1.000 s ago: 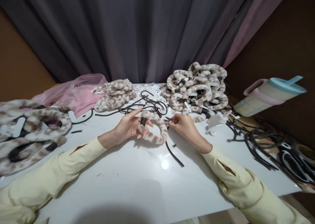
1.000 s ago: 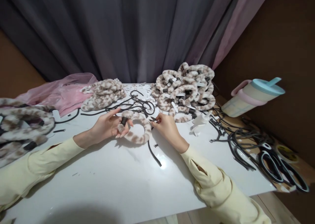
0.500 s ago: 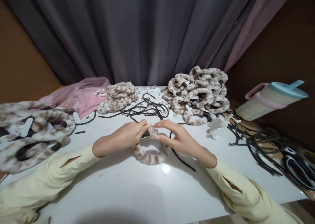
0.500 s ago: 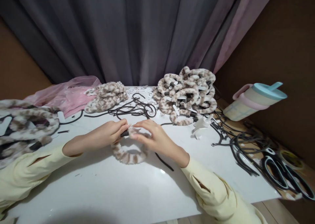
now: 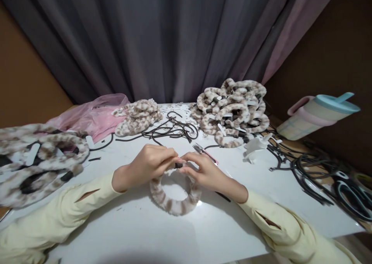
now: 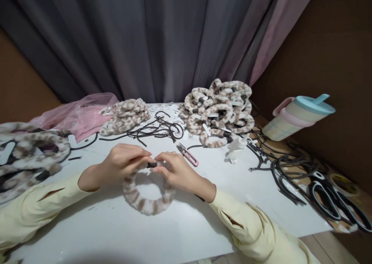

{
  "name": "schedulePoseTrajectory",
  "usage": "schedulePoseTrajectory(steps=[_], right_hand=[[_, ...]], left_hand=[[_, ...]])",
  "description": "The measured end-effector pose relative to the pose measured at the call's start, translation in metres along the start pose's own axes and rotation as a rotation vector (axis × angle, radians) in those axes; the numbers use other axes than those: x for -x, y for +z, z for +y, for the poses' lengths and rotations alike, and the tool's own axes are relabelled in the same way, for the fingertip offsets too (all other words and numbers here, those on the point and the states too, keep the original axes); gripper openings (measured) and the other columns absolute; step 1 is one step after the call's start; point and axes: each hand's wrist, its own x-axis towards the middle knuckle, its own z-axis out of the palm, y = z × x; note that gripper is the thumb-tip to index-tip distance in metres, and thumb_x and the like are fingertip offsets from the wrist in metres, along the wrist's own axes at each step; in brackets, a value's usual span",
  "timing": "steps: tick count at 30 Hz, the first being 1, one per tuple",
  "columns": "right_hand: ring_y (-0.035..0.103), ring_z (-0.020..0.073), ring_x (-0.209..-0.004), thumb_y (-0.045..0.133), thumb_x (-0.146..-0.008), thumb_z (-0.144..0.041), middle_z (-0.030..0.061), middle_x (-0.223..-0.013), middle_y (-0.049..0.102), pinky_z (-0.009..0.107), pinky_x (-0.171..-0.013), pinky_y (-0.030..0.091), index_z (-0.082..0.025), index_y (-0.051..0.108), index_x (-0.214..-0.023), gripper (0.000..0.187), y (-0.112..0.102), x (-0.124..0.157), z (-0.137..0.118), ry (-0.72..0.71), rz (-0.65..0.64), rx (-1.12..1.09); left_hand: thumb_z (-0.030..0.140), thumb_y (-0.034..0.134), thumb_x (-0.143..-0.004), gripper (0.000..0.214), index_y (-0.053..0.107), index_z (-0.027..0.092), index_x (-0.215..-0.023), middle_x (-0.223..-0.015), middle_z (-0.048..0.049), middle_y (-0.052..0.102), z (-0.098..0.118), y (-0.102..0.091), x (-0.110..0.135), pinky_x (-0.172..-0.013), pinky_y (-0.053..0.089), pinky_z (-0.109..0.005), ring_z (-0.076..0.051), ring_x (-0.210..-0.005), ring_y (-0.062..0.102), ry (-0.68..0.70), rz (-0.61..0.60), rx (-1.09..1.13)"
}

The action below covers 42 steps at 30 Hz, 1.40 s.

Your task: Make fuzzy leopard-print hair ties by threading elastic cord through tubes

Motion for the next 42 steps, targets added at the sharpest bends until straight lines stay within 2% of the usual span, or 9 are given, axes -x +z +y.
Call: schedulePoseTrajectory(steps=[4,8,12,24,29,31,34,37,42], right_hand=[[0.054,0.016,-0.071,0.054,-0.089,-0.029,0.0038,-0.076,0.062,0.028,-0.07,0.039,-0.016,0.059,-0.09,0.015,0.003,0.003,0.0,-0.133,0.03,0.107],[0.051,0.0158,-0.068,0.049,-0.089,-0.023,0.0036,-0.071,0.057,0.029,-0.068,0.038,-0.015,0.056,-0.081,0.013,0.006,0.003,0.0,-0.193,0.029,0.167],[0.051,0.0161,-0.07,0.051,-0.086,-0.016,0.004,-0.073,0.057,0.029,-0.069,0.037,-0.015,0.054,-0.083,0.005,0.007,0.003,0.0,-0.208,0.032,0.174],[0.052,0.0161,-0.07,0.052,-0.088,-0.02,0.0031,-0.071,0.056,0.03,-0.071,0.038,-0.015,0.054,-0.084,0.007,0.01,0.004,0.003,-0.215,0.01,0.19],[0.054,0.0165,-0.072,0.049,-0.089,-0.021,0.0049,-0.076,0.06,0.03,-0.07,0.04,-0.016,0.055,-0.086,0.008,0.007,0.005,0.0,-0.206,0.053,0.14],[0.054,0.016,-0.071,0.049,-0.09,-0.022,0.0044,-0.076,0.061,0.029,-0.07,0.041,-0.017,0.055,-0.086,0.009,0.003,0.005,-0.002,-0.207,0.094,0.129],[0.054,0.0162,-0.072,0.052,-0.089,-0.024,0.0046,-0.077,0.062,0.029,-0.069,0.041,-0.017,0.055,-0.088,0.007,-0.001,0.004,-0.006,-0.216,0.128,0.151],[0.055,0.0162,-0.073,0.055,-0.086,-0.019,0.0049,-0.078,0.063,0.029,-0.069,0.042,-0.017,0.055,-0.088,0.002,-0.003,0.004,-0.011,-0.23,0.13,0.148],[0.055,0.0153,-0.072,0.05,-0.085,-0.012,0.0045,-0.077,0.062,0.028,-0.067,0.043,-0.017,0.053,-0.085,0.006,-0.001,0.007,-0.026,-0.22,0.12,0.097]], left_hand=[[0.014,0.053,-0.087,0.004,0.058,0.015,-0.089,-0.05,0.0049,0.047,0.001,-0.002,0.0,-0.046,0.027,-0.023,-0.009,-0.044,0.04,0.235,0.091,-0.127],[0.013,0.061,-0.082,0.016,0.051,0.017,-0.071,-0.043,0.0085,0.035,0.011,-0.006,-0.002,-0.043,0.02,-0.027,-0.008,-0.039,0.031,0.298,0.133,-0.199],[0.019,0.058,-0.086,0.02,0.051,0.017,-0.068,-0.043,0.0079,0.037,0.019,-0.01,-0.004,-0.042,0.021,-0.027,-0.008,-0.039,0.032,0.279,0.128,-0.163],[0.021,0.06,-0.085,0.02,0.058,0.015,-0.066,-0.044,0.0046,0.048,0.034,-0.017,-0.009,-0.044,0.028,-0.024,-0.008,-0.04,0.039,0.192,0.055,0.069],[0.015,0.046,-0.091,0.019,0.061,0.012,-0.08,-0.053,-0.0017,0.058,0.029,-0.028,-0.012,-0.044,0.034,-0.024,-0.011,-0.045,0.046,0.214,-0.02,-0.046],[0.018,0.048,-0.091,0.015,0.061,0.011,-0.095,-0.072,-0.0072,0.068,0.023,-0.035,-0.011,-0.054,0.045,-0.024,-0.014,-0.061,0.057,0.236,-0.068,-0.104],[0.033,0.054,-0.089,0.032,0.057,0.01,-0.111,-0.099,-0.0129,0.069,0.015,-0.038,-0.001,-0.077,0.054,-0.033,-0.022,-0.091,0.062,0.26,-0.17,-0.256],[0.026,0.055,-0.088,0.029,0.057,0.007,-0.11,-0.093,-0.0127,0.07,0.012,-0.031,0.015,-0.083,0.055,-0.039,-0.022,-0.089,0.064,0.34,-0.117,-0.367],[0.01,0.046,-0.088,0.026,0.058,0.006,-0.111,-0.092,-0.0144,0.071,0.013,-0.023,0.027,-0.079,0.06,-0.036,-0.022,-0.086,0.068,0.508,-0.053,-0.368]])
